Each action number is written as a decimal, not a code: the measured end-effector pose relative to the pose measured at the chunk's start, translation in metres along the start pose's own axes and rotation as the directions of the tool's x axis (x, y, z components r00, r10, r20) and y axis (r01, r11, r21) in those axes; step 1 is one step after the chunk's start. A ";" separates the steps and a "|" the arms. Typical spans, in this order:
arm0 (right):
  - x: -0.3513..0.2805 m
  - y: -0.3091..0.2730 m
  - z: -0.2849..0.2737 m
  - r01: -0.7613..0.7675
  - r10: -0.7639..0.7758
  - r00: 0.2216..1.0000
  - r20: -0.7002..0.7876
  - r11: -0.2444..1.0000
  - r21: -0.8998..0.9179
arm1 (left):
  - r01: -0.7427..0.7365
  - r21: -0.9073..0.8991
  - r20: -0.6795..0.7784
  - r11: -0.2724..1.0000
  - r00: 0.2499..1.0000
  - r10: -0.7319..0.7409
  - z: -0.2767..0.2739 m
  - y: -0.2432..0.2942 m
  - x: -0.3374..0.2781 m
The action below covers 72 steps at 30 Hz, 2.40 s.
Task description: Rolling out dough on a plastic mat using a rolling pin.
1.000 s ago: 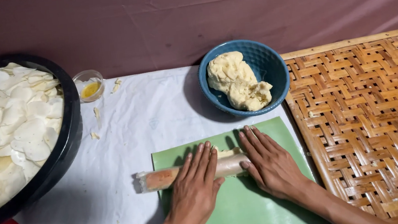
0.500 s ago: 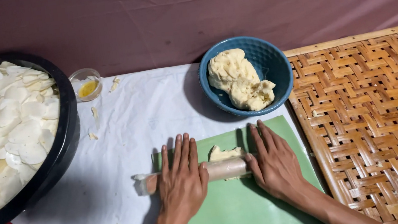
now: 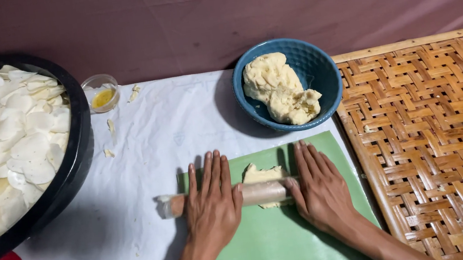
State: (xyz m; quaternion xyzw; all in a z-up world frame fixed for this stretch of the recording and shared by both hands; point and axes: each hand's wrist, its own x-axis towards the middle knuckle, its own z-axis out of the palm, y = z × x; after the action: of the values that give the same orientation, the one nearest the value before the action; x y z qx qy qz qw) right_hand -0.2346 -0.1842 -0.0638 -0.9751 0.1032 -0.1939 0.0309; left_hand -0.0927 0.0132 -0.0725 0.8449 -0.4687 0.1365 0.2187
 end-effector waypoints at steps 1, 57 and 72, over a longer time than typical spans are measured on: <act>-0.008 -0.004 -0.002 -0.002 0.002 1.000 0.004 1.000 0.000 | 0.001 -0.002 0.003 1.000 1.000 -0.001 -0.004 0.005 -0.009; -0.033 -0.007 -0.026 0.086 -0.105 0.980 0.170 0.990 0.115 | 0.006 -0.003 0.058 1.000 0.998 -0.006 -0.010 0.026 -0.039; -0.027 0.015 -0.052 -0.539 0.338 0.835 0.433 0.348 0.767 | 0.002 -0.129 0.231 0.992 0.973 0.028 -0.011 0.031 -0.081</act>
State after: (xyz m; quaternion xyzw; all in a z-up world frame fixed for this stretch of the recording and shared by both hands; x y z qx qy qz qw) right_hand -0.2820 -0.1941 -0.0279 -0.7706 0.2458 -0.1046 0.5787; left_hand -0.1613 0.0633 -0.0908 0.8361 -0.5045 0.0079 0.2153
